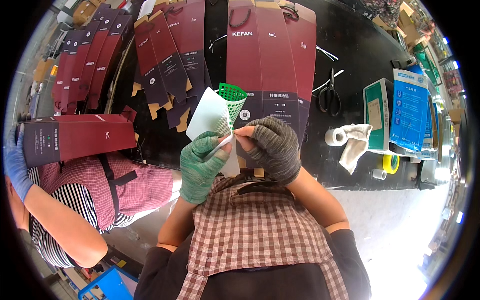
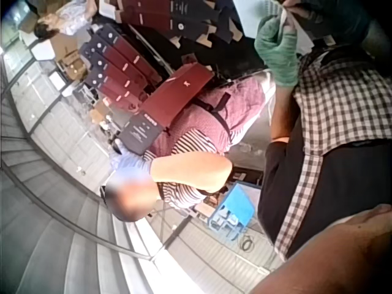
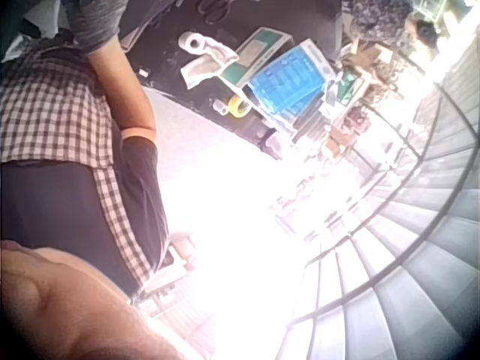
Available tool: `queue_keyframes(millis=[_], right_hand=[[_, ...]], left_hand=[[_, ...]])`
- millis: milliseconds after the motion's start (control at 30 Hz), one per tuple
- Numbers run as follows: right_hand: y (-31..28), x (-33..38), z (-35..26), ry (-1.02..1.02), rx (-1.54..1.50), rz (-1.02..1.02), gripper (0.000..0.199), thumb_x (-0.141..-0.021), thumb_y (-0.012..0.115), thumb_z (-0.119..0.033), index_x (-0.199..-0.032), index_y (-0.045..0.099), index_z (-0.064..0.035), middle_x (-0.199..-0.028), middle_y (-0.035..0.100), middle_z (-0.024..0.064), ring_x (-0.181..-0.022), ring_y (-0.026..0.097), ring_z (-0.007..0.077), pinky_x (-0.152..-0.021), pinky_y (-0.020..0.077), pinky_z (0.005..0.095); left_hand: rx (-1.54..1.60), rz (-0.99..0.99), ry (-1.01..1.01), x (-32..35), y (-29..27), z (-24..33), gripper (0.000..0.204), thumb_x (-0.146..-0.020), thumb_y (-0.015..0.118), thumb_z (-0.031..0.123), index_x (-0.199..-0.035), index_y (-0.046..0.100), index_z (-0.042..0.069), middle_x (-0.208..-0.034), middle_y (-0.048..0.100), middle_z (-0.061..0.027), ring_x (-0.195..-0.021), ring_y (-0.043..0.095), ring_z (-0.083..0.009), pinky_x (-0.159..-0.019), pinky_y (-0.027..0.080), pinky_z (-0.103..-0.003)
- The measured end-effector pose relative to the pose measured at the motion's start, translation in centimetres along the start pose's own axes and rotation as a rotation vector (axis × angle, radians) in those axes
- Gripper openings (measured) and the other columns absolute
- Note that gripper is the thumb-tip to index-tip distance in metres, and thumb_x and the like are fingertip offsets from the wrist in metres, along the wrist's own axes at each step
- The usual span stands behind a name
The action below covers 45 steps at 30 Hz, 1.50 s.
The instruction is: The person applies adhesive stickers to cardboard gift boxes and stacks them on a table.
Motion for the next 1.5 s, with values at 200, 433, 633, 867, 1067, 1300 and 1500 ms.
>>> queue_keyframes(millis=[200, 433, 633, 867, 1067, 1300, 1500], right_hand=[[0.2, 0.2, 0.2, 0.043, -0.044, 0.023, 0.018, -0.073, 0.075, -0.009, -0.089, 0.068, -0.0117, -0.077, 0.064, 0.0054, -0.067, 0.063, 0.0208, -0.06, 0.0517, 0.0299], [0.0, 0.5, 0.6, 0.292, -0.172, -0.053, 0.012, -0.076, 0.072, -0.007, -0.088, 0.07, -0.0083, -0.074, 0.064, 0.0064, -0.066, 0.063, 0.0178, -0.061, 0.0511, 0.0272], [-2.9, 2.7, 9.0, 0.624, -0.133, -0.069, 0.013, -0.082, 0.07, -0.014, -0.089, 0.071, -0.0031, -0.076, 0.069, 0.0073, -0.071, 0.065, 0.013, -0.068, 0.0516, 0.0267], [-4.8, 2.3, 14.2, 0.387, 0.342, -0.229, 0.013, -0.081, 0.068, -0.019, -0.089, 0.068, -0.0084, -0.084, 0.067, 0.0098, -0.078, 0.066, 0.0268, -0.071, 0.0522, 0.0345], [-3.7, 1.8, 15.0, 0.169, 0.532, -0.342, 0.014, -0.083, 0.064, -0.023, -0.086, 0.066, -0.0091, -0.087, 0.066, 0.0084, -0.083, 0.064, 0.0279, -0.071, 0.0515, 0.0385], [-3.3, 1.4, 14.4, 0.053, 0.7, -0.432, 0.015, -0.085, 0.061, -0.023, -0.089, 0.066, -0.0089, -0.087, 0.066, 0.0076, -0.083, 0.063, 0.0275, -0.073, 0.0516, 0.0387], [-3.2, 1.5, 14.6, -0.055, 0.723, -0.492, 0.013, -0.087, 0.058, -0.019, -0.091, 0.064, -0.0089, -0.09, 0.064, 0.0076, -0.085, 0.063, 0.026, -0.074, 0.0514, 0.0383]], left_hand=[[0.011, -0.003, -0.027, 0.0, 0.0, 0.0, 0.02, -0.083, 0.07, 0.005, -0.103, 0.07, 0.003, -0.087, 0.062, 0.0035, -0.078, 0.055, -0.003, -0.069, 0.044, -0.018], [0.027, 0.011, -0.085, -0.5, 0.2, -0.4, 0.02, -0.084, 0.07, 0.008, -0.103, 0.07, 0.002, -0.088, 0.064, 0.0031, -0.078, 0.055, -0.003, -0.069, 0.043, -0.018], [0.038, 0.137, -0.073, -1.0, -0.8, -1.3, 0.018, -0.084, 0.071, 0.009, -0.101, 0.07, 0.003, -0.088, 0.066, 0.0019, -0.078, 0.056, -0.003, -0.071, 0.044, -0.018], [0.036, 0.158, -0.07, -1.4, -1.6, -1.2, 0.019, -0.084, 0.071, 0.009, -0.102, 0.07, 0.003, -0.089, 0.067, 0.002, -0.078, 0.056, -0.0028, -0.071, 0.043, -0.017], [0.051, 0.146, -0.069, -1.6, -1.4, -1.3, 0.02, -0.084, 0.071, 0.009, -0.103, 0.07, 0.004, -0.089, 0.066, 0.0025, -0.079, 0.056, -0.003, -0.072, 0.044, -0.017], [0.08, 0.161, -0.082, -1.8, -1.7, -1.4, 0.02, -0.084, 0.071, 0.008, -0.103, 0.069, 0.003, -0.091, 0.066, 0.0018, -0.079, 0.056, -0.0031, -0.073, 0.044, -0.018], [0.06, 0.161, -0.095, -1.9, -1.8, -1.3, 0.02, -0.084, 0.071, 0.01, -0.103, 0.07, 0.004, -0.09, 0.066, 0.0024, -0.078, 0.055, -0.003, -0.072, 0.044, -0.018]])
Point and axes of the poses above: each hand's wrist, its own x-axis away from the middle knuckle, its own y-axis out of the palm, z = x × y, the point moved 1 cm from there along -x, towards the middle knuckle
